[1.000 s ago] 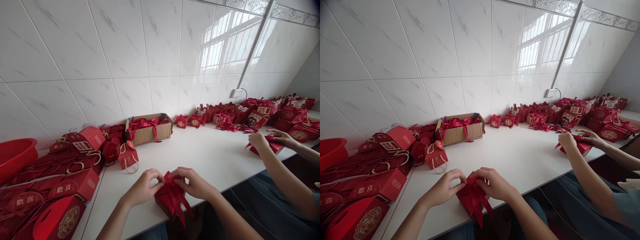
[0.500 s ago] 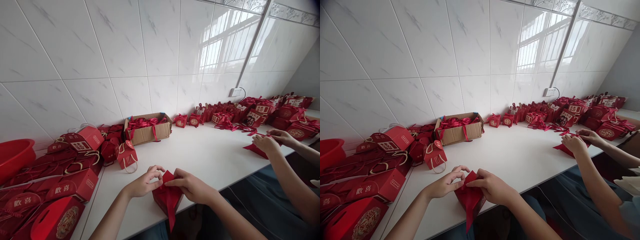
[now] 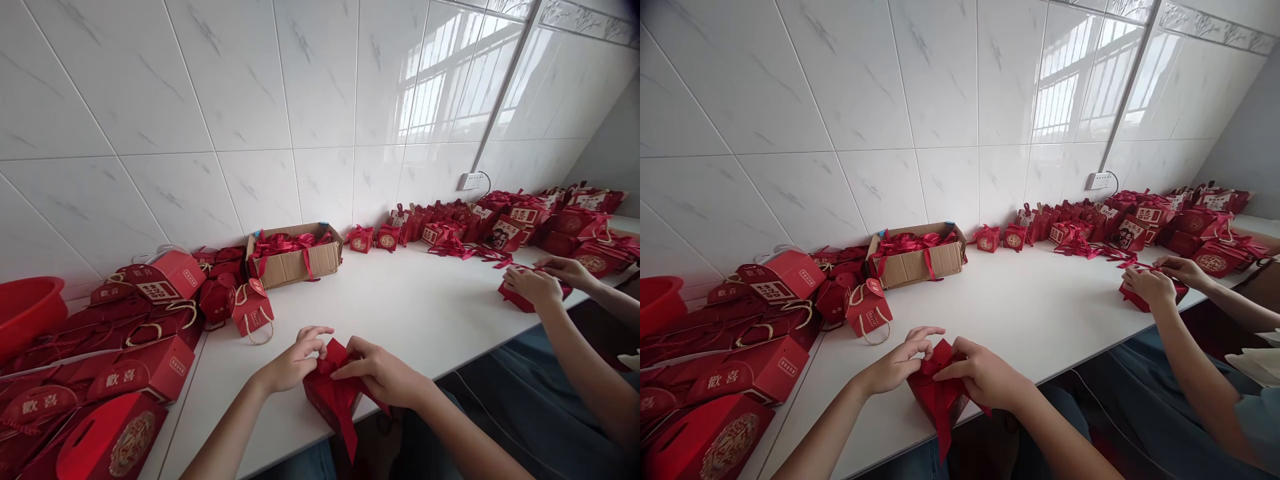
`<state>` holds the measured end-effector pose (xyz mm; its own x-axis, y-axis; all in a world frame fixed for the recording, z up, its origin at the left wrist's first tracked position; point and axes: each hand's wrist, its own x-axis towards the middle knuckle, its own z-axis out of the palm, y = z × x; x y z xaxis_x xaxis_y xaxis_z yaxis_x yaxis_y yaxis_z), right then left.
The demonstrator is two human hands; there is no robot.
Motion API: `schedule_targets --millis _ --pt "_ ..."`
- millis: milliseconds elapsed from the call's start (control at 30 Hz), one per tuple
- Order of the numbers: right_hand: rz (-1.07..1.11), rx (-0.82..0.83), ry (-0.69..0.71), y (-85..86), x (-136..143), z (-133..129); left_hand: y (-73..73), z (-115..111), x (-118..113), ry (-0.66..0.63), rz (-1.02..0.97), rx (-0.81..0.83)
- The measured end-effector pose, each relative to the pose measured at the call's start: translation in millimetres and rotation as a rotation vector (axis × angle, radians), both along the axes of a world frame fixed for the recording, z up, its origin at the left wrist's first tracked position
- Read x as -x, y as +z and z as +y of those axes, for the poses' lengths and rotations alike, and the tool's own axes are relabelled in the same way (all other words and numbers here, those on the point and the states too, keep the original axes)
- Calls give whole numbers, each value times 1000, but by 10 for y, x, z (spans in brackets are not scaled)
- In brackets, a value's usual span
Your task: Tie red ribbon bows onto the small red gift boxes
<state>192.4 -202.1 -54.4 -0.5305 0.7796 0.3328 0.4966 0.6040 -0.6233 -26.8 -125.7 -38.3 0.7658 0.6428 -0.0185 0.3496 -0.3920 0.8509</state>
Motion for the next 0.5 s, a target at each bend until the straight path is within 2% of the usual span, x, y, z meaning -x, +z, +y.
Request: schedule_targets --millis 67,133,333,500 --pt "-30 8 -13 -2 3 -2 17 -9 -15 34 45 -121" --pt "-35 11 -15 -2 7 -4 49 -24 -30 47 67 -172" --pt "14 5 6 -22 20 -6 92 -49 -50 -77 -58 65" --pt "17 15 8 -42 23 -5 -31 -21 -37 -54 -63 -27"
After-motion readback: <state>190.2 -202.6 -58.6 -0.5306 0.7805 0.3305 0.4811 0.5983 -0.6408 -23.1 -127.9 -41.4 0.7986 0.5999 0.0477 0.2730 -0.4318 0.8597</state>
